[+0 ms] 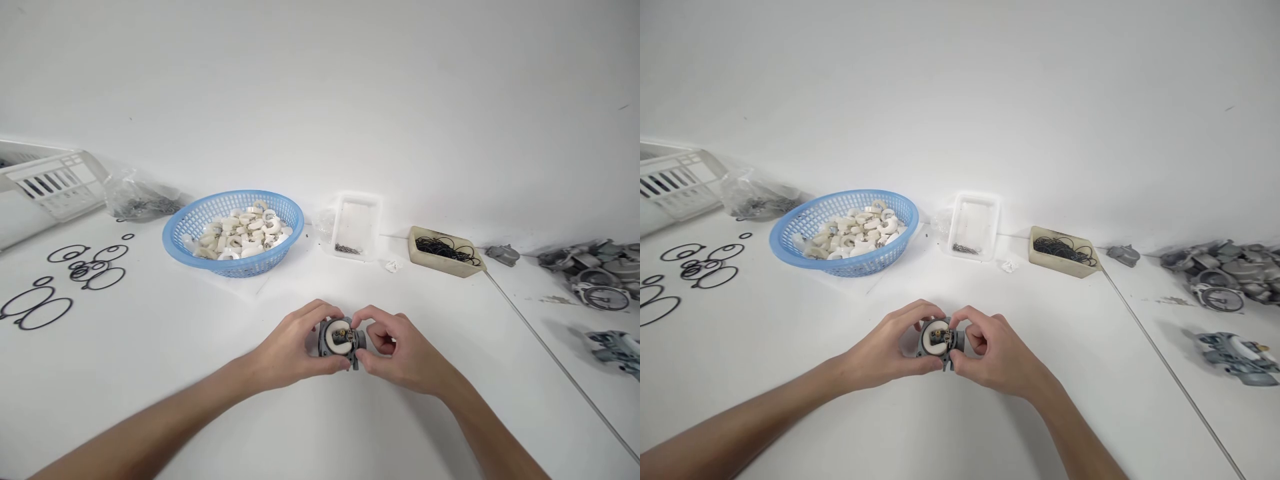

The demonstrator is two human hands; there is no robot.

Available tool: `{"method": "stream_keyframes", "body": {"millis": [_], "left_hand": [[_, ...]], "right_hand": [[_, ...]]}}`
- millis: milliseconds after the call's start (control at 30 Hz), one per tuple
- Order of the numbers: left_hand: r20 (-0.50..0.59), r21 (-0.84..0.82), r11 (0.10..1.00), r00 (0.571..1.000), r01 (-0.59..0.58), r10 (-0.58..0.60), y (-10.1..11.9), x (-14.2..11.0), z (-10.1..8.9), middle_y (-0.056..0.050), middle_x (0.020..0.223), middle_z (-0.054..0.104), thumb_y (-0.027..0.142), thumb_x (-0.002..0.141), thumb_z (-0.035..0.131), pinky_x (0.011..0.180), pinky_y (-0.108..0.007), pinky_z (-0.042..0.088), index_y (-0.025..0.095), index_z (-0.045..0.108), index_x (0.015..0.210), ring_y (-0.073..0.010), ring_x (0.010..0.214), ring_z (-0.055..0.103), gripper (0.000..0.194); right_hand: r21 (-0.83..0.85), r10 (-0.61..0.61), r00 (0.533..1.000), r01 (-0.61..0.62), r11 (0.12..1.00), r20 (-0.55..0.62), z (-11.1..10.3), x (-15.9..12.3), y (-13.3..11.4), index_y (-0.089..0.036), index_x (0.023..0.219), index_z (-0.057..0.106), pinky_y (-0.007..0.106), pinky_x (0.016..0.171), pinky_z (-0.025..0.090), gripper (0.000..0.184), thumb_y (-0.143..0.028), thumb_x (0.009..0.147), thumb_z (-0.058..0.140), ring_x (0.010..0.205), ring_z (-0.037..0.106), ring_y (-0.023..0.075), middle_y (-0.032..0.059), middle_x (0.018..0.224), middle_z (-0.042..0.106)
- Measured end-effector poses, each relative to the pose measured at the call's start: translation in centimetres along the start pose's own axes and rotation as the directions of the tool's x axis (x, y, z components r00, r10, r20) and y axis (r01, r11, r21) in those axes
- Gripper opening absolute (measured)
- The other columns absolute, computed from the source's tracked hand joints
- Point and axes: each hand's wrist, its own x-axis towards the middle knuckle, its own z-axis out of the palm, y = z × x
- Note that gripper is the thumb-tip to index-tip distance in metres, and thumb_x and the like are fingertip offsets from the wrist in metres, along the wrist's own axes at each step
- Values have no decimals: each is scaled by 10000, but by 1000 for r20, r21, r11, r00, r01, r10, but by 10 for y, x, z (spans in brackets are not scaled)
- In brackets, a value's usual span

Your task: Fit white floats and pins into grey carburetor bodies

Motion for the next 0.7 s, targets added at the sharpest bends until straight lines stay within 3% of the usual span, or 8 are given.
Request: {"method": "stream_keyframes", "body": {"millis": [367,700], "left_hand": [[3,-10,1000,1000,-12,12,3,0,-1,-24,1174,679,318,824,869,872,-345,522,283,677,1211,-223,1016,660,433],[8,-18,1000,1000,2,-2,3,0,0,-23,1163,674,322,826,867,831,-331,526,277,674,1200,-217,994,649,424]], "right_hand": [[29,37,996,-35,999,-76,4,2,2,-282,1039,605,259,514,209,184,-197,885,660,540,241,119,-117,586,238],[-39,-10,999,8,999,-45,3,0,1,-272,1034,591,265,540,228,213,-157,860,635,558,236,121,-110,611,224]]}}
